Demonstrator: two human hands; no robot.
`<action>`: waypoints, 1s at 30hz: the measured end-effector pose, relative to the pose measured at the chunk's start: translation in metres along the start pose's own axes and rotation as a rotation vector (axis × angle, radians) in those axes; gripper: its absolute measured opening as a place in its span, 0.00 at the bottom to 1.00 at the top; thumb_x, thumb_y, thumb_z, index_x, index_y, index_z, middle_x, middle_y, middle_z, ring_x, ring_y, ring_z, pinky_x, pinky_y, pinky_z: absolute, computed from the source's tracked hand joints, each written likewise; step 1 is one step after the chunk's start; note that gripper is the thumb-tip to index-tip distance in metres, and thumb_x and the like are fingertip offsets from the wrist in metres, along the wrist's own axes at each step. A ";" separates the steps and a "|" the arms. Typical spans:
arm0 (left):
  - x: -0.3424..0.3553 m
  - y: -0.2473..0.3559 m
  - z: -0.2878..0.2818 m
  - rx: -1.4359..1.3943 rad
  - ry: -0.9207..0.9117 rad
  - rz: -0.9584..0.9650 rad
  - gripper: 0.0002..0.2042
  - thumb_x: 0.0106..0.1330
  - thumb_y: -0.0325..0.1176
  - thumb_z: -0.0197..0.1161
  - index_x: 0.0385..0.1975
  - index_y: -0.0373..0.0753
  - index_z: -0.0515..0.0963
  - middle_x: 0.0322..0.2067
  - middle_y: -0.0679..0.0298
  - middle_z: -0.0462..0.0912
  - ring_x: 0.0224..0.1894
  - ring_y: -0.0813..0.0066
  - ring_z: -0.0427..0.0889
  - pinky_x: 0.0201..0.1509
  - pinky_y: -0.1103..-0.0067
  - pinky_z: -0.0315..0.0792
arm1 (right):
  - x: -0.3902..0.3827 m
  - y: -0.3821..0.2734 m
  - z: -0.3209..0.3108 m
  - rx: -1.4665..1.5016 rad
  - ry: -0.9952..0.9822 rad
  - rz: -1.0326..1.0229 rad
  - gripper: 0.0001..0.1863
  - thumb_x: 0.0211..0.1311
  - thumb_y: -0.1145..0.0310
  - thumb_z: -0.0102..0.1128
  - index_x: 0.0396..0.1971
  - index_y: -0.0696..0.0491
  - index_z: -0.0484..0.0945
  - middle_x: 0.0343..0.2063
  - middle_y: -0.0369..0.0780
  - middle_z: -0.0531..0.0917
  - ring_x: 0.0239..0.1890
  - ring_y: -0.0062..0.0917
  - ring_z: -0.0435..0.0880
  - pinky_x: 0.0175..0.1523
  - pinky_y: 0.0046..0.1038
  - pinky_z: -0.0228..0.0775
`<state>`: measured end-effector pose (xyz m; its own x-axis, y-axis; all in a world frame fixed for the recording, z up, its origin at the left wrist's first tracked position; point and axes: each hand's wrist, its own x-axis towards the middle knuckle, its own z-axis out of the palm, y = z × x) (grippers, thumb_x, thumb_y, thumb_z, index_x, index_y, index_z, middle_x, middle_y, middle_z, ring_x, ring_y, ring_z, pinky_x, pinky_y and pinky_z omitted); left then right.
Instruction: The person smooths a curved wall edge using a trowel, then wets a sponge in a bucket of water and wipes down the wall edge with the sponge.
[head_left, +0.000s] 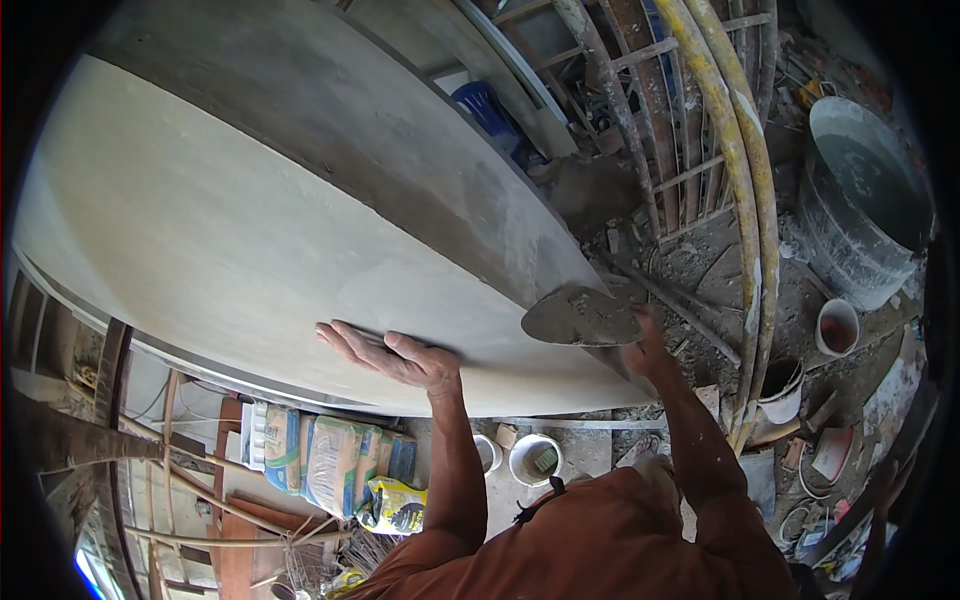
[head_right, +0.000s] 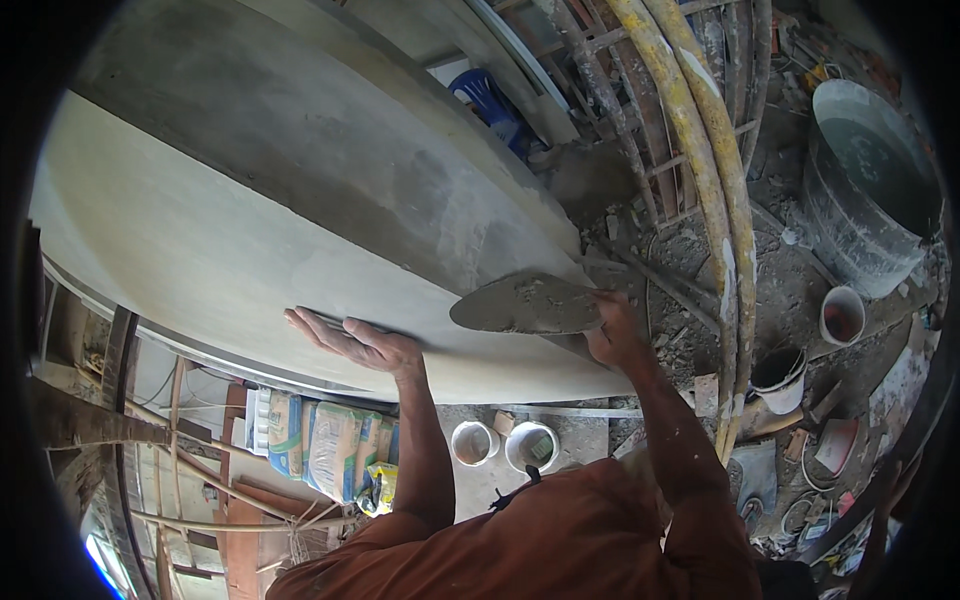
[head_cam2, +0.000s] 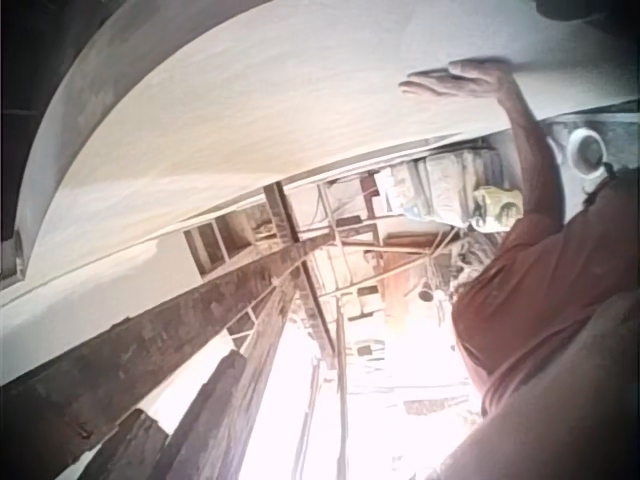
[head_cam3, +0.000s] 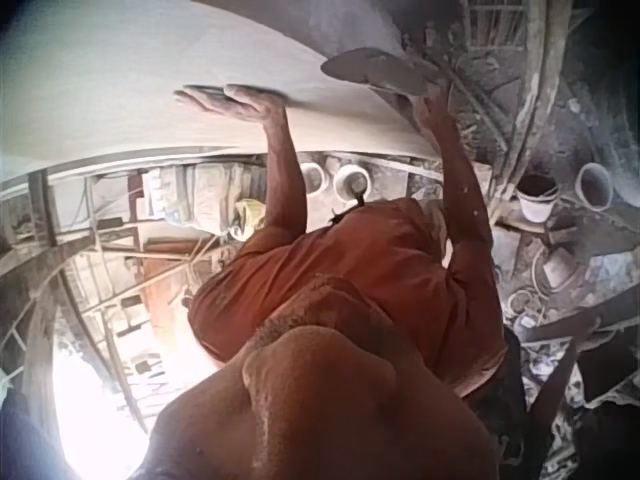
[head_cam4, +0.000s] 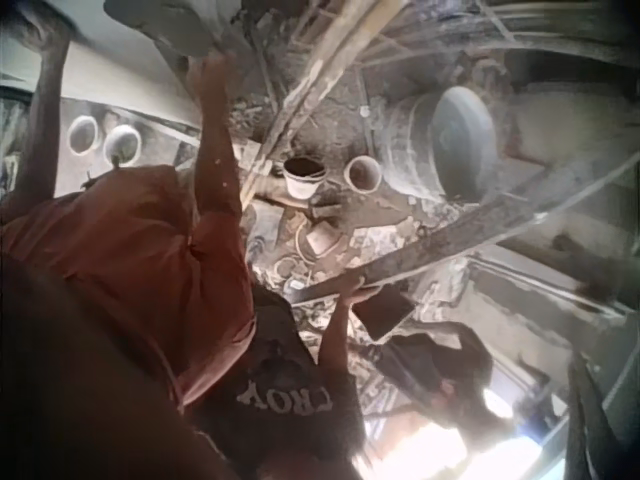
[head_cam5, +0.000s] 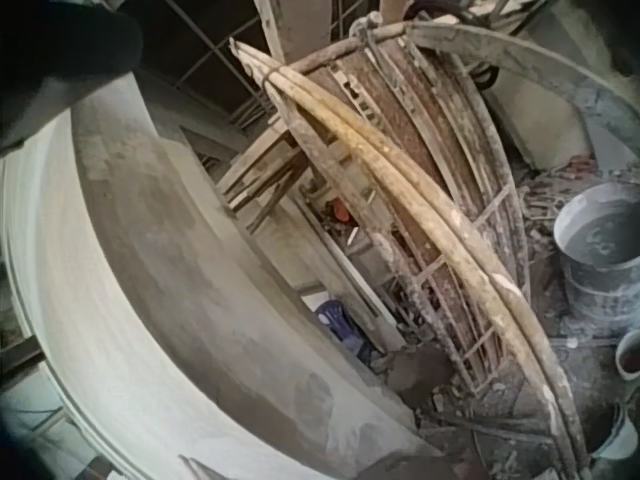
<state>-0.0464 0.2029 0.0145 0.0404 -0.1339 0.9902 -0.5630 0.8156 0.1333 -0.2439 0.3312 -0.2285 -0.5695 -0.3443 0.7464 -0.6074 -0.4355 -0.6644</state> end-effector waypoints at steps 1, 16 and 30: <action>-0.001 0.002 -0.001 0.009 0.001 -0.002 0.32 0.78 0.49 0.41 0.74 0.31 0.56 0.76 0.43 0.49 0.78 0.47 0.46 0.78 0.52 0.45 | -0.003 0.005 -0.001 0.006 -0.007 0.000 0.16 0.56 0.68 0.56 0.43 0.58 0.83 0.42 0.51 0.85 0.48 0.51 0.82 0.55 0.43 0.70; -0.001 0.007 -0.001 -0.017 -0.006 -0.035 0.32 0.78 0.47 0.40 0.74 0.30 0.55 0.76 0.41 0.47 0.78 0.42 0.44 0.78 0.51 0.42 | 0.063 -0.035 0.000 -0.030 -0.034 -0.286 0.14 0.63 0.70 0.51 0.42 0.58 0.83 0.37 0.50 0.86 0.34 0.44 0.83 0.45 0.38 0.72; -0.005 0.000 -0.001 0.002 0.008 0.002 0.31 0.77 0.43 0.40 0.74 0.28 0.55 0.76 0.41 0.48 0.79 0.44 0.44 0.79 0.52 0.42 | 0.116 -0.042 0.011 0.155 -0.157 -0.209 0.10 0.64 0.71 0.52 0.36 0.57 0.83 0.34 0.47 0.86 0.34 0.43 0.85 0.45 0.36 0.72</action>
<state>-0.0463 0.2042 0.0092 0.0460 -0.1281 0.9907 -0.5646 0.8148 0.1316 -0.2788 0.3005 -0.1139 -0.3411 -0.3530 0.8712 -0.6037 -0.6281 -0.4909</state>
